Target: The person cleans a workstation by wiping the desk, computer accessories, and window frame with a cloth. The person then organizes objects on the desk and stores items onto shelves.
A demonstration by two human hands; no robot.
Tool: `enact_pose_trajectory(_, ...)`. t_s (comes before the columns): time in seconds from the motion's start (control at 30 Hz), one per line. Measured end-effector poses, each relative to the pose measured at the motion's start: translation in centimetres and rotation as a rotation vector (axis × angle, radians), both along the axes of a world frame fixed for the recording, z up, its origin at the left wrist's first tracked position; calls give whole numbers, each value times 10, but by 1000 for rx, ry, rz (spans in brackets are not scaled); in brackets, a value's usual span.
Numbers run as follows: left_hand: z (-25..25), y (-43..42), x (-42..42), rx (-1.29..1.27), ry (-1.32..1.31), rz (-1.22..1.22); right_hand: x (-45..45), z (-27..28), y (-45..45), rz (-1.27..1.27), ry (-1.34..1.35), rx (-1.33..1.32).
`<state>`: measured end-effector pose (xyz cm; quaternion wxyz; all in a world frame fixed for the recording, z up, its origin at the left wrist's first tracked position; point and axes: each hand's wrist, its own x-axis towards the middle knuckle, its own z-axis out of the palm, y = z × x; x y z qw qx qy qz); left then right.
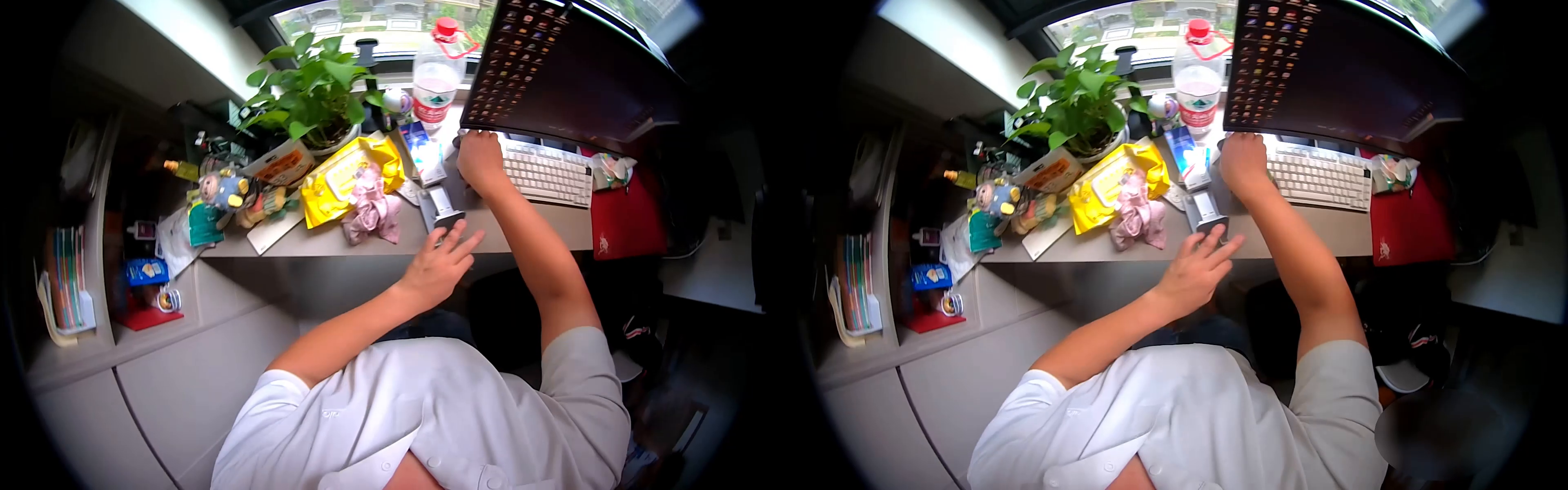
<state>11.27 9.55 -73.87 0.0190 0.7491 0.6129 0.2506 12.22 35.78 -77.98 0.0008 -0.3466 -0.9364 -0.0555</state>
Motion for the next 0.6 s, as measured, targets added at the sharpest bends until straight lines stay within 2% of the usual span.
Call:
enact_pose_trajectory(0.1,-28,13,-2,-108,168,-14,-20,-25,6,10,-107,56)
enact_pose_trajectory(0.2,-52,17,-7,-59,289,61,-30,-40,7,68,-232,63)
enact_pose_trajectory(0.33,-58,6,-14,-38,300,54,-8,-35,-24,101,-230,-225)
enact_pose_trajectory(0.37,-53,2,-16,-53,320,43,-8,-31,-19,132,-256,-431)
enact_pose_trajectory(0.47,-53,-9,-14,-75,367,31,-13,-26,-13,-159,144,-370)
enact_pose_trajectory(0.53,-55,-6,-17,-67,384,36,-22,-48,-4,-24,417,22)
enact_pose_trajectory(0.6,-54,-4,-16,-67,374,36,-31,-53,1,-83,321,34)
